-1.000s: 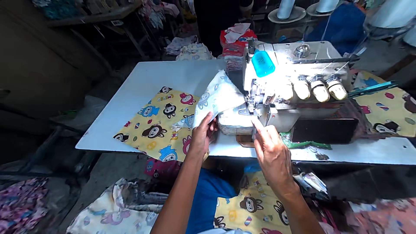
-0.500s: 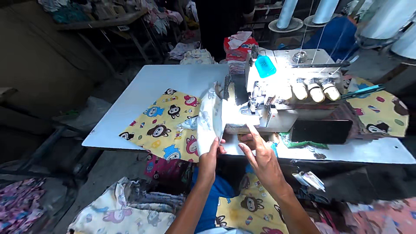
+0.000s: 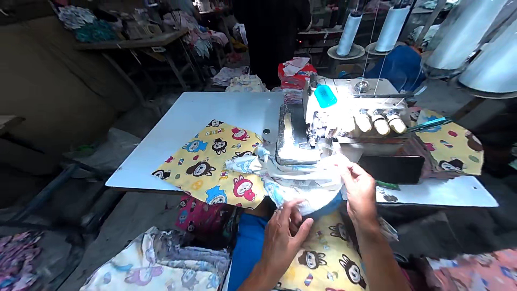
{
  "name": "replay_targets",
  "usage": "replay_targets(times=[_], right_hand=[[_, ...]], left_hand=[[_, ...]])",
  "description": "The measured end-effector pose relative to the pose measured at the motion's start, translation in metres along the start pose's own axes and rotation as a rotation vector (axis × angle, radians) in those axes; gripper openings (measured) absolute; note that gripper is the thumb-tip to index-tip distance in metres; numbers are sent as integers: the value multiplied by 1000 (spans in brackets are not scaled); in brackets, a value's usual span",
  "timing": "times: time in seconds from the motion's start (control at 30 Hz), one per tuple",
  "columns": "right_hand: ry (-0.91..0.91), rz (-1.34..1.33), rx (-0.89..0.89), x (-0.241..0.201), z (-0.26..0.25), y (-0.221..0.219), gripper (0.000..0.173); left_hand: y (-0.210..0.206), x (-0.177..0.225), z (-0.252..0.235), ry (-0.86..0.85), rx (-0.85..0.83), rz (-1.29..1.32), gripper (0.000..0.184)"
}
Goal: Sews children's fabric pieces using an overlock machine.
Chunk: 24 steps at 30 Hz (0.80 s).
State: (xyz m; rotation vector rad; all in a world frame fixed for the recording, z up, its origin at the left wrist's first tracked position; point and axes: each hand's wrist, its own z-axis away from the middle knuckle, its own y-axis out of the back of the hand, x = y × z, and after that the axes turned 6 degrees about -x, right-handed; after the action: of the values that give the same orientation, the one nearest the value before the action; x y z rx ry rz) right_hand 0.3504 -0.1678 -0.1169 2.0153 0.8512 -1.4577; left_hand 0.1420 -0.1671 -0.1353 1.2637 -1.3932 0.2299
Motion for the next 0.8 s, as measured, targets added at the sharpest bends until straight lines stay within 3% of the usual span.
replay_targets(times=[0.1, 0.13, 0.2, 0.3, 0.4, 0.5, 0.63, 0.8], right_hand=[[60, -208, -226, -40, 20, -17, 23], [92, -274, -328, -56, 27, -24, 30], [225, -272, -517, -84, 36, -33, 44], [497, -99, -602, -122, 33, -32, 46], [718, 108, -476, -143, 23, -28, 44], [819, 341, -278, -141, 12, -25, 36], [787, 326, -329, -136, 3, -34, 22], [559, -49, -618, -135, 1, -64, 18]], left_hand=[[-6, 1, -11, -70, 158, -129, 90], [-6, 2, -16, -74, 200, -179, 96], [6, 2, -24, -30, 281, -255, 80], [59, -2, -22, 15, 350, -287, 50], [137, 3, 6, -111, 341, -389, 40], [204, 27, 48, -203, 345, -489, 24], [255, 51, 94, -326, 366, -351, 19], [259, 63, 133, -149, 602, 20, 12]])
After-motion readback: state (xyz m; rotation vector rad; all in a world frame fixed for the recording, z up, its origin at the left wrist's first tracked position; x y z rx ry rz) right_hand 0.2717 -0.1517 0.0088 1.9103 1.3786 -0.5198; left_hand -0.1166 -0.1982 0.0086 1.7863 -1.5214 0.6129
